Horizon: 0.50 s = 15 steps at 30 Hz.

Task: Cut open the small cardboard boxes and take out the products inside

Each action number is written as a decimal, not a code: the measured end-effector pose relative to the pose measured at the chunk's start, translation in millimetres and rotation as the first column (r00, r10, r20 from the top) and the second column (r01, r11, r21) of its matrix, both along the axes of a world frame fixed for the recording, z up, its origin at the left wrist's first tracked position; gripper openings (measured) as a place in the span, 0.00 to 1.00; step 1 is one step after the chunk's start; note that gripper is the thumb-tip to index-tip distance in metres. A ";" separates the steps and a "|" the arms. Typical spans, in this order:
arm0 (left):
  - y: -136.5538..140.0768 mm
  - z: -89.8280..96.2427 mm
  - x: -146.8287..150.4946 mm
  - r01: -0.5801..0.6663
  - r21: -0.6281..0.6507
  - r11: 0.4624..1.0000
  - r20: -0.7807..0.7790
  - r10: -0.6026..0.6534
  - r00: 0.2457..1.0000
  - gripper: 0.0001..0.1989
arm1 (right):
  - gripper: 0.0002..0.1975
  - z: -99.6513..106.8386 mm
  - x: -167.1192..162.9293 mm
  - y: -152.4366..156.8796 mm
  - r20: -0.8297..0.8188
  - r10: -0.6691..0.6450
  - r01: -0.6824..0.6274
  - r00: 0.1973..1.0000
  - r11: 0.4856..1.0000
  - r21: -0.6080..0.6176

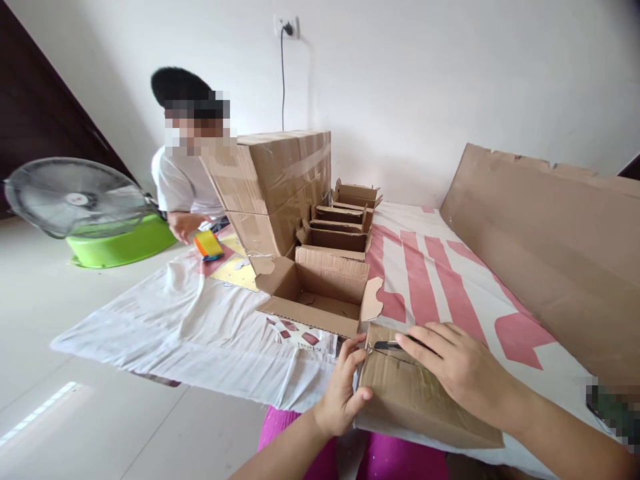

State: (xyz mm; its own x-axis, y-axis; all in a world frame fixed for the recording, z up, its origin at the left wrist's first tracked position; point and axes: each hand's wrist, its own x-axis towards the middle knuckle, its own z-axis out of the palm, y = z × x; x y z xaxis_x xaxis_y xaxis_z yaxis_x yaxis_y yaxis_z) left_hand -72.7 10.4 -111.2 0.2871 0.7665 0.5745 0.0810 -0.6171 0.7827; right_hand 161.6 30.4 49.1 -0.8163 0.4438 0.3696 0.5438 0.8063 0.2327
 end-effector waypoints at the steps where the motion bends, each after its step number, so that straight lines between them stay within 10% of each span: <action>1: 0.1 -0.2 0.1 -0.001 -0.002 1.000 -0.002 0.001 1.000 0.27 | 0.25 0.7 -2.1 0.8 0.016 0.009 -0.010 1.000 1.000 0.013; 15: 0.4 -1.5 1.1 -0.027 -0.008 1.000 -0.037 0.026 0.999 0.27 | 0.21 8.9 7.7 -9.4 0.125 0.003 -0.012 0.992 0.998 0.070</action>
State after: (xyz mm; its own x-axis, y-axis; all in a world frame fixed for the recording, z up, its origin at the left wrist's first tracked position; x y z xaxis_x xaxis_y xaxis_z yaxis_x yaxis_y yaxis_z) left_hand -71.5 10.8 -112.6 0.2878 0.7790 0.5570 0.1264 -0.6074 0.7843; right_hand 169.2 21.0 58.0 -0.8612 0.4142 0.2945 0.5010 0.7895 0.3545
